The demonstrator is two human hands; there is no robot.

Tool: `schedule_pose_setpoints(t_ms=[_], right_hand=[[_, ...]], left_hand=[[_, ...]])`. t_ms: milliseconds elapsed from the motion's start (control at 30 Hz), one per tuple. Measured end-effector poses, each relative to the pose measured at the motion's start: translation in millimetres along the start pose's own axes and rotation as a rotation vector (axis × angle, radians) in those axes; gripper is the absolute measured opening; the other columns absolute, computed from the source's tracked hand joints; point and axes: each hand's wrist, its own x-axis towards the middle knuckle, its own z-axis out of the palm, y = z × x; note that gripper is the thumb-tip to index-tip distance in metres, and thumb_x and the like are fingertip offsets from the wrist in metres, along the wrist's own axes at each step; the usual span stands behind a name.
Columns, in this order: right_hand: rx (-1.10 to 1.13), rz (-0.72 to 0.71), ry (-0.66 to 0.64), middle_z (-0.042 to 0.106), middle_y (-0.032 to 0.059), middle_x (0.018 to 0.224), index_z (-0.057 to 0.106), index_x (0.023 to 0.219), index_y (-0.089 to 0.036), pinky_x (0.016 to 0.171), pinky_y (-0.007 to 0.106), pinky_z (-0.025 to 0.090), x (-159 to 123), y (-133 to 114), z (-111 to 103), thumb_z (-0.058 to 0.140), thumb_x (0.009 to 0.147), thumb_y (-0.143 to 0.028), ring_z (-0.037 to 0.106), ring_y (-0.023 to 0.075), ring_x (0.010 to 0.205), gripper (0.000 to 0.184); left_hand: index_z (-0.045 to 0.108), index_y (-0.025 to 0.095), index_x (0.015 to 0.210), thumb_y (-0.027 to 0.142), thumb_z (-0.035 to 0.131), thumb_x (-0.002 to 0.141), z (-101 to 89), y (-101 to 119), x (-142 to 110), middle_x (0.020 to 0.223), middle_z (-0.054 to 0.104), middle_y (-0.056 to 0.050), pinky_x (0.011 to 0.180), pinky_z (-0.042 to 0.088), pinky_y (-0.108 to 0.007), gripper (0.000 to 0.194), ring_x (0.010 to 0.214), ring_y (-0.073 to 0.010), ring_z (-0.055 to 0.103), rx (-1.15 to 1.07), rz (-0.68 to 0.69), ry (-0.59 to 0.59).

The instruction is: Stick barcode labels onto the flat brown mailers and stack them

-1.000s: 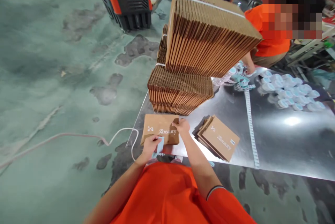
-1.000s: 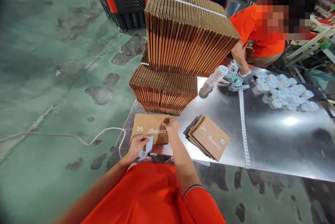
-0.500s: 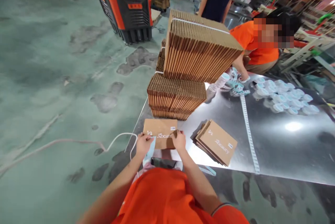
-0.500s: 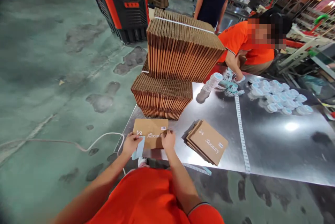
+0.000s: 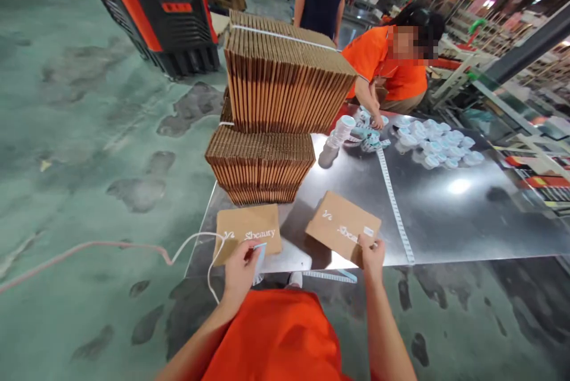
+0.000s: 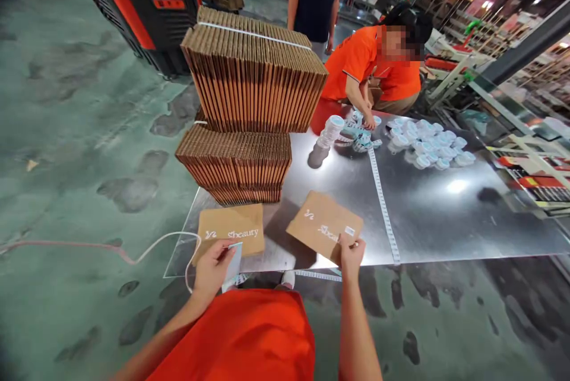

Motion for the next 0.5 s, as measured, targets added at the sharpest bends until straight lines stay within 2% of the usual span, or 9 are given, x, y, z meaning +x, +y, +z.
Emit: schedule_pose_setpoints(t_ms=[67,133,200,267,367,500], right_hand=[[-0.242,-0.003,0.157,0.064,0.0139,0.090,0.051,0.092,-0.018,0.080,0.046,0.047,21,1,-14,0.068,0.065,-0.039,0.061,0.0316,0.090,0.038],[-0.423,-0.149,0.210,0.061,0.0198,0.101,0.055,0.095,-0.016,0.089,0.051,0.042,23,2,-13,0.066,0.068,-0.035,0.056,0.0349,0.102,0.035],[-0.450,-0.365,0.149,0.058,0.0207,0.107,0.057,0.099,-0.015,0.094,0.050,0.039,9,5,-2,0.060,0.073,-0.034,0.052,0.0333,0.109,0.032],[-0.385,-0.501,0.030,0.057,0.0182,0.107,0.058,0.098,-0.015,0.096,0.047,0.039,-14,11,12,0.055,0.077,-0.037,0.052,0.0296,0.108,0.031],[-0.290,-0.502,-0.059,0.056,0.0156,0.105,0.060,0.094,-0.016,0.095,0.045,0.042,-52,21,26,0.050,0.080,-0.042,0.053,0.0267,0.103,0.031],[-0.206,-0.375,-0.108,0.060,0.0130,0.097,0.062,0.087,-0.017,0.081,0.039,0.048,-101,30,27,0.050,0.080,-0.048,0.057,0.0244,0.091,0.033]], left_hand=[[0.063,0.020,0.087,0.040,0.054,0.077,-2.6,4,1,0.079,0.069,-0.005,0.073,0.051,-0.032,0.025,0.076,-0.0213,0.064,0.012,-0.006,0.022],[0.064,0.019,0.088,0.041,0.055,0.077,-6.4,11,1,0.082,0.070,-0.005,0.075,0.051,-0.031,0.026,0.077,-0.0207,0.064,-0.011,-0.006,0.022],[0.066,0.018,0.087,0.040,0.058,0.076,-10.0,23,0,0.088,0.071,-0.006,0.079,0.051,-0.031,0.025,0.083,-0.0211,0.065,-0.070,-0.002,0.020],[0.067,0.018,0.087,0.038,0.061,0.075,-13.6,40,-4,0.089,0.072,-0.006,0.081,0.052,-0.032,0.024,0.086,-0.0213,0.065,-0.127,-0.009,0.009],[0.068,0.018,0.086,0.035,0.064,0.074,-21.4,74,-12,0.089,0.074,-0.006,0.083,0.054,-0.033,0.021,0.089,-0.0214,0.067,-0.187,-0.006,-0.068],[0.068,0.019,0.074,0.024,0.067,0.073,-36.5,117,-15,0.087,0.075,-0.005,0.082,0.056,-0.032,0.005,0.088,-0.0203,0.069,-0.323,0.102,-0.227]])
